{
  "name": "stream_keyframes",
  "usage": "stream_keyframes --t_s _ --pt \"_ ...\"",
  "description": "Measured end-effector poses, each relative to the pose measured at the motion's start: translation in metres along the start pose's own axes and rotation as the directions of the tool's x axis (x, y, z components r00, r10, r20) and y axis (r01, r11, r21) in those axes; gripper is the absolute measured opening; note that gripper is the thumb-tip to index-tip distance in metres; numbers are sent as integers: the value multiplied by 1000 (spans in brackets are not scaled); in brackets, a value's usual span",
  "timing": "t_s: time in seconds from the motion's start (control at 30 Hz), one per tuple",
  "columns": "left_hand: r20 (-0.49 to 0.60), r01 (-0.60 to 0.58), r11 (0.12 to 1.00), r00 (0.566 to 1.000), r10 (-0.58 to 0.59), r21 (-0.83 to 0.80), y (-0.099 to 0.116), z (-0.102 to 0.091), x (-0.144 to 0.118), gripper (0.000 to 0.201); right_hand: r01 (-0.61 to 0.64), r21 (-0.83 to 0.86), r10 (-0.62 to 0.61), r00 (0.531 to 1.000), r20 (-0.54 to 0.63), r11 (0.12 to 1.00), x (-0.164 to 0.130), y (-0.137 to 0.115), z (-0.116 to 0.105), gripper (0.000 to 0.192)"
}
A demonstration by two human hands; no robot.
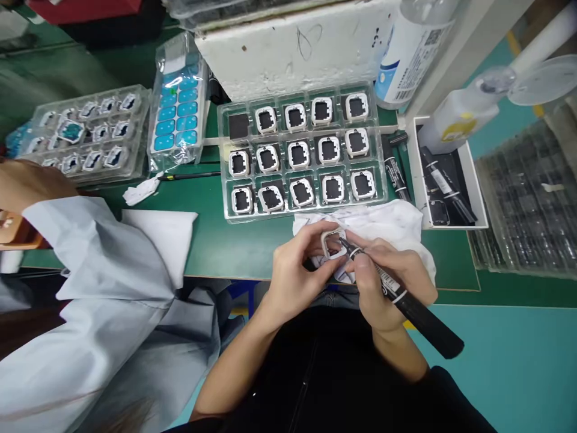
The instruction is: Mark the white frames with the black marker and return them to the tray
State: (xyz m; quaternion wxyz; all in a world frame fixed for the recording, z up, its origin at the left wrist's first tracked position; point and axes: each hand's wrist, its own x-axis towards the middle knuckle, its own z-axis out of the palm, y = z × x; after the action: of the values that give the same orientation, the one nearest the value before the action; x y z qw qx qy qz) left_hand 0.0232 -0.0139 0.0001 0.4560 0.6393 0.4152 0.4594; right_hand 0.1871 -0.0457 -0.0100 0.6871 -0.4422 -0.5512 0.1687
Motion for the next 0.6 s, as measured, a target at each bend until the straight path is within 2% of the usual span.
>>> stream_keyframes --t_s 0.23,0.6 --pt "-11 -81 979 996 84 188 0 1 -5 46 7 -163 -4 1000 21 987 3 -6 0 18" --pt "-22 -132 941 989 146 311 2 2 -7 45 -2 -155 3 1000 6 988 3 -6 1 17"
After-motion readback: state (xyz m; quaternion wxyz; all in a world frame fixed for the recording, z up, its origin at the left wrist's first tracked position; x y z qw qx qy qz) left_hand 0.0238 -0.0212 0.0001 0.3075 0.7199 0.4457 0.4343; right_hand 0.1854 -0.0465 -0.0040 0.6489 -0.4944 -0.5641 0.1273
